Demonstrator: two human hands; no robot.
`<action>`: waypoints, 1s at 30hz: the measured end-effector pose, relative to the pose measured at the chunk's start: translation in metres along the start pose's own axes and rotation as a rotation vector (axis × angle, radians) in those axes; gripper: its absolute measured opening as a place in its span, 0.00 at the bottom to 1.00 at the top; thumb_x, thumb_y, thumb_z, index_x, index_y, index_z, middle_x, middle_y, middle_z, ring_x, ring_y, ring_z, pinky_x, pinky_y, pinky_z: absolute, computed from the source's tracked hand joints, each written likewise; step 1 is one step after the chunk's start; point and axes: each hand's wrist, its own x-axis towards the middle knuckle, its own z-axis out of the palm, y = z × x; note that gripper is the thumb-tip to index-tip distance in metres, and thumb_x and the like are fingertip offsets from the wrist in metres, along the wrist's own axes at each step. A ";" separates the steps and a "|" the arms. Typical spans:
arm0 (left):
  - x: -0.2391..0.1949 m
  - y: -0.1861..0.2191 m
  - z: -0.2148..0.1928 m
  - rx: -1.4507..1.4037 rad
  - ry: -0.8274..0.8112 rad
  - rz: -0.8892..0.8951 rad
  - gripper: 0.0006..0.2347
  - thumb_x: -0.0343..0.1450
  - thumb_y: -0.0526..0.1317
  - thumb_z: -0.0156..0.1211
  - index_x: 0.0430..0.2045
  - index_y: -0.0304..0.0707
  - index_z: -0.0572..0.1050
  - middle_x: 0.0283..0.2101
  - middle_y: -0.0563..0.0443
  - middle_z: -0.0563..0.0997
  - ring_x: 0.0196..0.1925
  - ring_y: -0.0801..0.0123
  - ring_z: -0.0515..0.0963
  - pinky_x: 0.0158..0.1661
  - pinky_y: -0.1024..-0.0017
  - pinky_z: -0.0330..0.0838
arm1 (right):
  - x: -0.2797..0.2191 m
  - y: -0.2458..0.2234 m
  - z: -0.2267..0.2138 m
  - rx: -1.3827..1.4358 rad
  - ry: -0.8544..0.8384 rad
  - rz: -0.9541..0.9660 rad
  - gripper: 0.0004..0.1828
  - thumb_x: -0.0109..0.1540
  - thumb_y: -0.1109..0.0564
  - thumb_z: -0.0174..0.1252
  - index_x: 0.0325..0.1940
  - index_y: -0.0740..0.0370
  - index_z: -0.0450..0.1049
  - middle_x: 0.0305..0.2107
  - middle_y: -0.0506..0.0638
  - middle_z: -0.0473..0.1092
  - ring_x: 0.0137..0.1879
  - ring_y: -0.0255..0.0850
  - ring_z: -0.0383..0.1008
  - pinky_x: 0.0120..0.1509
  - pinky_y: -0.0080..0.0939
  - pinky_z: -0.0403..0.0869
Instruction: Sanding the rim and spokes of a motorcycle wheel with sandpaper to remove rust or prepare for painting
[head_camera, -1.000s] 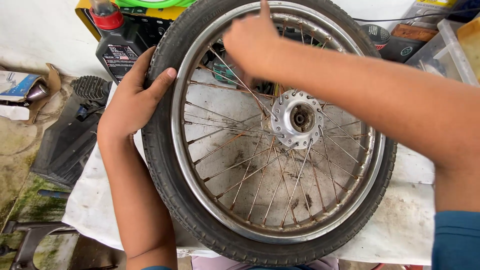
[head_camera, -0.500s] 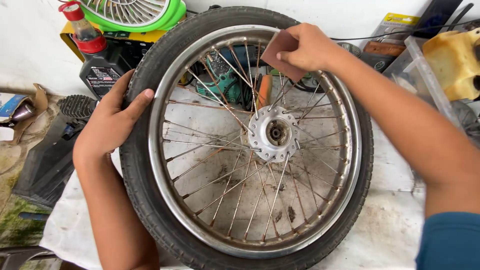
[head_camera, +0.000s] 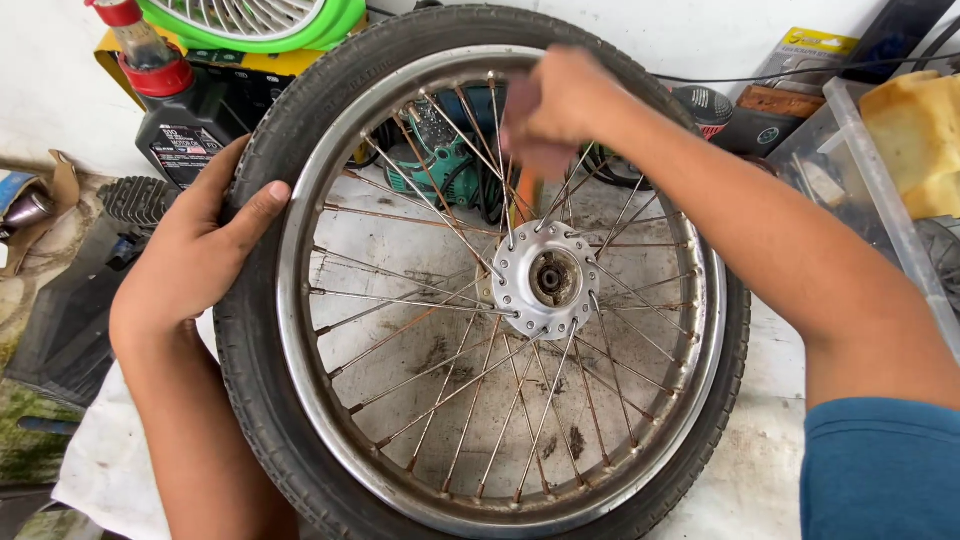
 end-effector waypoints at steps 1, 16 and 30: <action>0.000 0.001 0.000 0.007 0.000 0.001 0.26 0.75 0.47 0.48 0.69 0.35 0.60 0.68 0.48 0.68 0.67 0.68 0.65 0.65 0.67 0.56 | 0.016 0.010 0.001 0.015 0.207 -0.066 0.29 0.54 0.40 0.77 0.48 0.59 0.76 0.42 0.51 0.77 0.47 0.45 0.77 0.46 0.47 0.78; -0.001 0.002 -0.001 0.036 0.019 -0.019 0.26 0.75 0.47 0.49 0.69 0.37 0.61 0.67 0.48 0.70 0.64 0.66 0.67 0.63 0.67 0.58 | 0.068 0.083 0.002 -0.357 0.605 -0.432 0.28 0.57 0.27 0.76 0.32 0.51 0.82 0.25 0.49 0.77 0.31 0.48 0.75 0.28 0.50 0.72; -0.002 0.007 0.000 0.034 0.011 -0.016 0.25 0.76 0.46 0.48 0.69 0.37 0.60 0.68 0.50 0.69 0.67 0.68 0.66 0.64 0.67 0.57 | 0.012 0.016 0.020 -0.148 0.375 -0.258 0.08 0.62 0.63 0.58 0.29 0.59 0.79 0.18 0.52 0.72 0.24 0.47 0.73 0.26 0.46 0.74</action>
